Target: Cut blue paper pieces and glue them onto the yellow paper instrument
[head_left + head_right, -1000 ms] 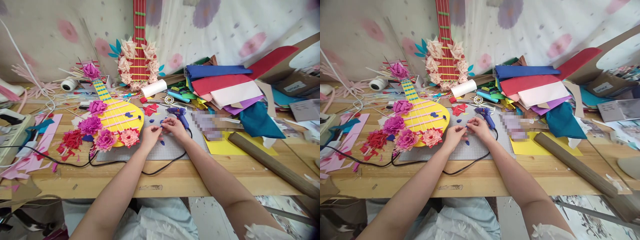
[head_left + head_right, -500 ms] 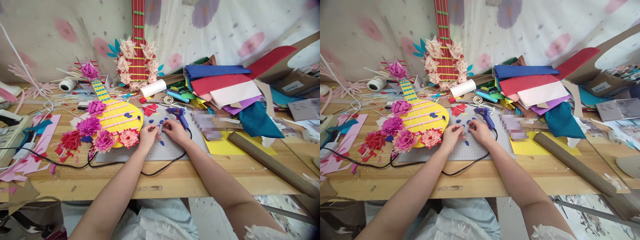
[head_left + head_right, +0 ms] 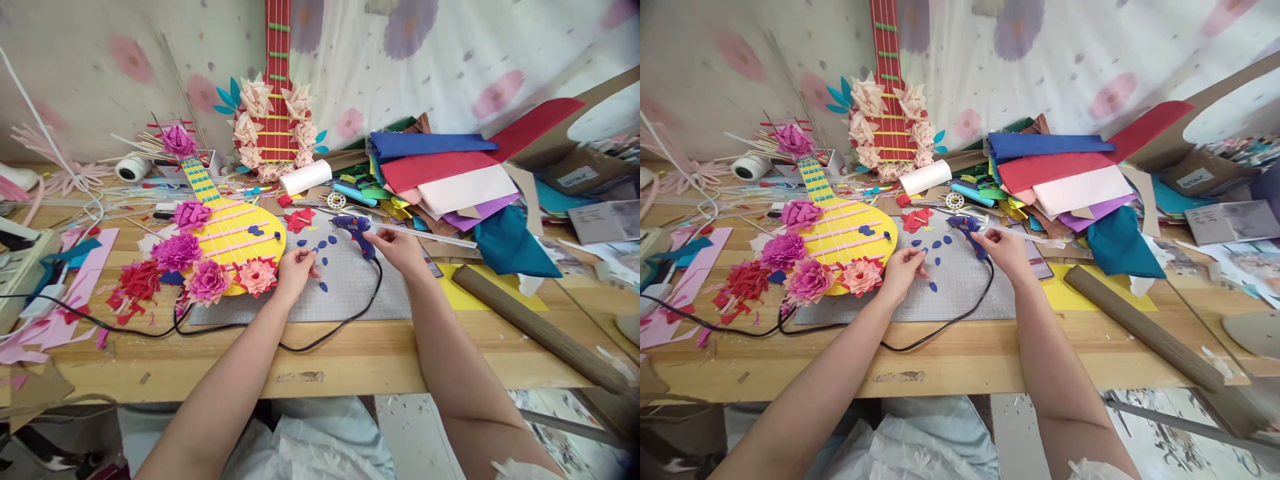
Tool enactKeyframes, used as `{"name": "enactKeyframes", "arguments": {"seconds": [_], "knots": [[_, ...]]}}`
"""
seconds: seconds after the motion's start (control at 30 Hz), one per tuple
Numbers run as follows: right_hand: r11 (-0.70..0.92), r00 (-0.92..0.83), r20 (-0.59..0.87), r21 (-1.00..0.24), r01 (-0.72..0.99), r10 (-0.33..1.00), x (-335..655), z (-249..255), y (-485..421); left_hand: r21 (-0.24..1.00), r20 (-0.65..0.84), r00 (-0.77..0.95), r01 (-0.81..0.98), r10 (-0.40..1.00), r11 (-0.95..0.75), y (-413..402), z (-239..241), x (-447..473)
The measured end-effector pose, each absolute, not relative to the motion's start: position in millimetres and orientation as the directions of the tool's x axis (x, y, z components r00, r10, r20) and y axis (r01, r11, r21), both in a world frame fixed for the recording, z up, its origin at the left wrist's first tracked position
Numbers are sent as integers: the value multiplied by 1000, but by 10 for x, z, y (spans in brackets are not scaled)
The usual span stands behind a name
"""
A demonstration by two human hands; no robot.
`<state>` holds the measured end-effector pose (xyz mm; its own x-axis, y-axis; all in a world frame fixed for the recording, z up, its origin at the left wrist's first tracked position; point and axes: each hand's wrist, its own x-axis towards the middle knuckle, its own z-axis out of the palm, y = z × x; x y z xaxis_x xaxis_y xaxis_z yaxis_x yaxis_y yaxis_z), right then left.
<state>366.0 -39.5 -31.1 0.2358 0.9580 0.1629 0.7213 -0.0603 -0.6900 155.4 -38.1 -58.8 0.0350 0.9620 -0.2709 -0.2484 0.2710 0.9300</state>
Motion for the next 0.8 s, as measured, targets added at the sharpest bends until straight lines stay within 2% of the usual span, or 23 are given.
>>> {"name": "enactKeyframes", "arguments": {"seconds": [0.1,0.2,0.33,0.43,0.5,0.57,0.67,0.8], "knots": [[-40,272,269,-639,769,924,3600,-433,-268,944,-248,30,-218,968,249,-353,-617,1557],[-53,238,203,-645,762,950,3463,-574,-151,960,-209,30,-184,978,211,-326,-655,1552],[-170,341,106,-709,685,934,3426,-647,-111,963,-203,14,-179,979,202,-282,-665,1507],[-141,360,76,-831,538,930,3466,-618,-145,948,-219,-77,-251,973,194,-234,-642,1450],[-79,309,44,-924,375,950,3469,-574,-177,939,-225,-145,-297,964,175,-196,-632,1411],[-45,232,16,-966,254,973,3447,-521,-212,941,-225,-167,-294,960,169,-157,-639,1380],[-49,118,-23,-974,221,993,3381,-452,-268,986,-137,-165,-118,977,118,-113,-673,1348],[-76,52,-63,-954,291,997,3283,-410,-324,989,-12,-102,145,995,27,-105,-696,1323]]}}
